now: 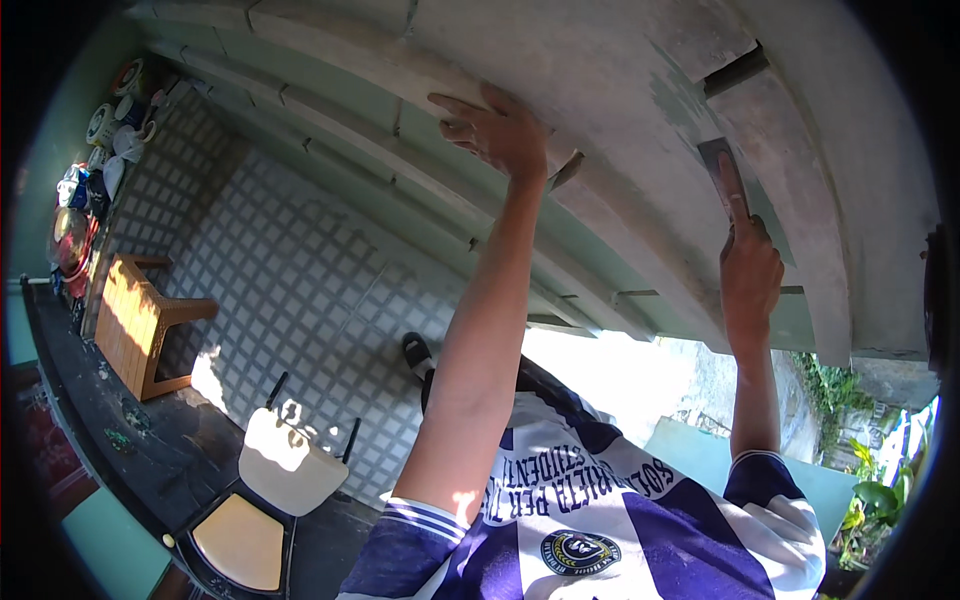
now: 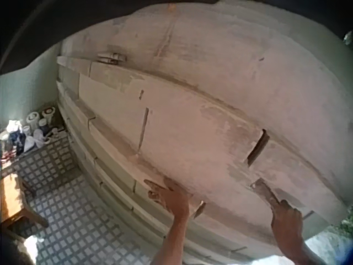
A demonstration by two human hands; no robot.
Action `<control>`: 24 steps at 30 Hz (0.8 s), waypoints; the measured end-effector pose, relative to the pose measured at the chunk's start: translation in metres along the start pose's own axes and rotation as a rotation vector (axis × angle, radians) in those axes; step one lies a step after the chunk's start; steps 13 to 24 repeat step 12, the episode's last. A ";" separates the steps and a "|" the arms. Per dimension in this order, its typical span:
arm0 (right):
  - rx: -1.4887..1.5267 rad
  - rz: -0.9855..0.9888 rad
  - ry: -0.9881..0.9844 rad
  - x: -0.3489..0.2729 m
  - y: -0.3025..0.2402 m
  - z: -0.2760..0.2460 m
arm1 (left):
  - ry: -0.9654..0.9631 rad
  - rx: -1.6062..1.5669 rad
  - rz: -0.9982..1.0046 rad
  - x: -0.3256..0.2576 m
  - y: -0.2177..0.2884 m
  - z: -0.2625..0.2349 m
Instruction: Patching and scraping an overhead concrete beam or ceiling using a putty knife and filler material.
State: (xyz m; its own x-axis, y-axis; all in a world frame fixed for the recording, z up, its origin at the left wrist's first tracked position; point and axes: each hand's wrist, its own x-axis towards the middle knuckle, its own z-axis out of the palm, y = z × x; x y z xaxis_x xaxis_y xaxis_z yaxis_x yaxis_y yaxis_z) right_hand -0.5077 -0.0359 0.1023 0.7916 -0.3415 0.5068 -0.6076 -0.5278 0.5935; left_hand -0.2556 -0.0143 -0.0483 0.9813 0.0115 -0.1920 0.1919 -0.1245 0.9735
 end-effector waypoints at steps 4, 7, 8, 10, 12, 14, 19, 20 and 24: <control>0.027 0.049 -0.079 0.029 -0.016 0.007 | -0.015 0.005 0.023 -0.001 0.003 0.002; 0.048 0.053 0.020 0.042 -0.026 0.003 | -0.037 -0.002 0.016 -0.003 0.005 0.002; 0.003 0.077 -0.095 0.034 -0.027 -0.008 | -0.051 0.003 0.007 -0.003 0.005 0.000; -0.013 0.073 -0.188 0.027 -0.034 -0.011 | 0.004 0.026 0.003 0.007 -0.007 -0.002; 0.041 0.083 -0.194 0.011 -0.011 -0.003 | -0.002 0.058 -0.030 0.005 -0.007 0.001; 0.041 0.083 -0.194 0.011 -0.011 -0.003 | -0.002 0.058 -0.030 0.005 -0.007 0.001; 0.041 0.083 -0.194 0.011 -0.011 -0.003 | -0.002 0.058 -0.030 0.005 -0.007 0.001; 0.041 0.083 -0.194 0.011 -0.011 -0.003 | -0.002 0.058 -0.030 0.005 -0.007 0.001; 0.041 0.083 -0.194 0.011 -0.011 -0.003 | -0.002 0.058 -0.030 0.005 -0.007 0.001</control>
